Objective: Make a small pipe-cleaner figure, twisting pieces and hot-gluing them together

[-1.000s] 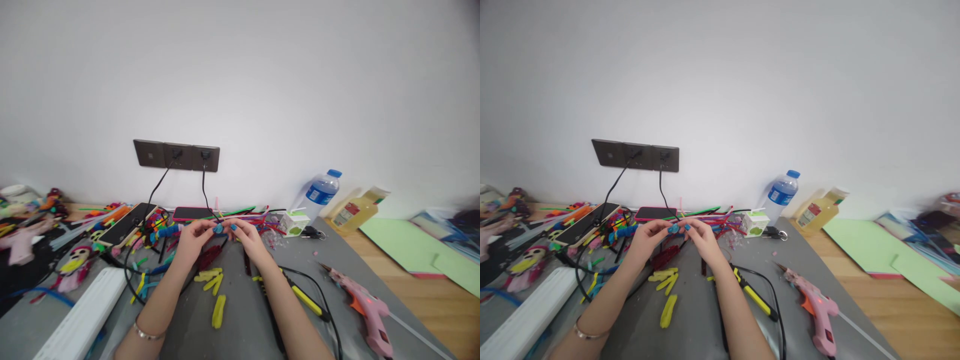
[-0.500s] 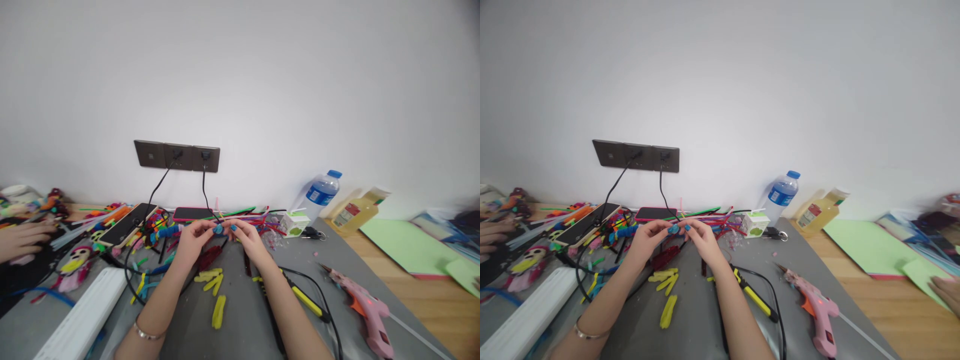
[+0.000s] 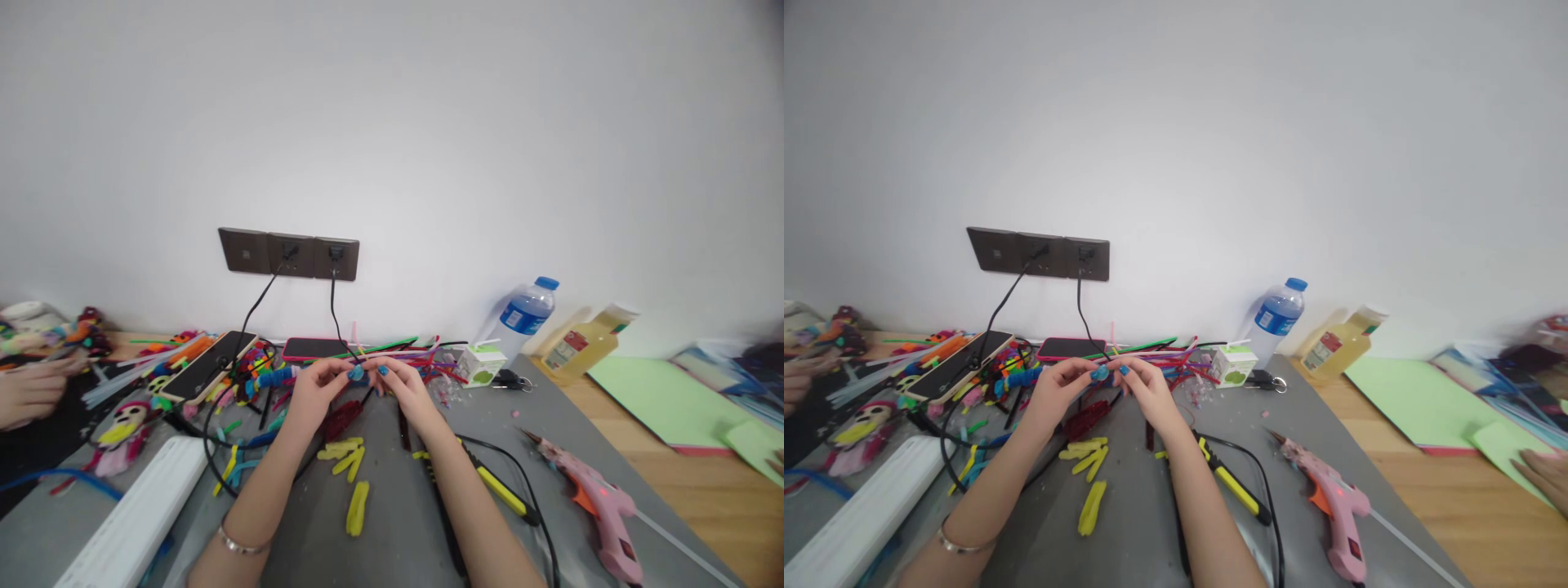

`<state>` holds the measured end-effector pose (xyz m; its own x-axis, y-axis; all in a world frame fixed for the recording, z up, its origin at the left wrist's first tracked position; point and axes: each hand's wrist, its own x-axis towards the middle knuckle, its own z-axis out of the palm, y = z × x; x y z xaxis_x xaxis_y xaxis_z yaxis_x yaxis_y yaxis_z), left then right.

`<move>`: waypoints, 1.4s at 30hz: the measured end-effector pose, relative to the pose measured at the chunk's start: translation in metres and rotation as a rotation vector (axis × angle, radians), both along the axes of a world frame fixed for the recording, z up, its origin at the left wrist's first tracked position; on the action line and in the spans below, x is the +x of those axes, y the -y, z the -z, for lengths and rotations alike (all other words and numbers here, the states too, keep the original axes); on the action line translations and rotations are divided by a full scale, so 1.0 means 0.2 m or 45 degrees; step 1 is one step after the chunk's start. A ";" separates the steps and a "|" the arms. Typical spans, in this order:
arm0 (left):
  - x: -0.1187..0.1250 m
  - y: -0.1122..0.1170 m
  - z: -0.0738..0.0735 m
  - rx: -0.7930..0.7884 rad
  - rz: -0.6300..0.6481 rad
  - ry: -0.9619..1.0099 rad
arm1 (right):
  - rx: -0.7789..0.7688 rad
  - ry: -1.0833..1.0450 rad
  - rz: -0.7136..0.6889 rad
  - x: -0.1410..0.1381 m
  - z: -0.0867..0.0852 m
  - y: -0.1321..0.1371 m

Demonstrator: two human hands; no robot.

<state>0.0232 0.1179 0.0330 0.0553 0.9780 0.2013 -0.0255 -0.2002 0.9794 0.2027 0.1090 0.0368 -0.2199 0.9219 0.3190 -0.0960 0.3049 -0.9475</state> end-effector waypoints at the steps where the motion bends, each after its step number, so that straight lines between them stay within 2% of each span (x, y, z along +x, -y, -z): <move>1: 0.00 0.00 0.00 -0.005 0.002 0.006 | 0.001 -0.003 -0.002 0.00 0.00 0.00; 42: 0.00 0.01 -0.03 -0.031 -0.020 0.000 | -0.028 0.001 -0.039 0.01 0.01 0.00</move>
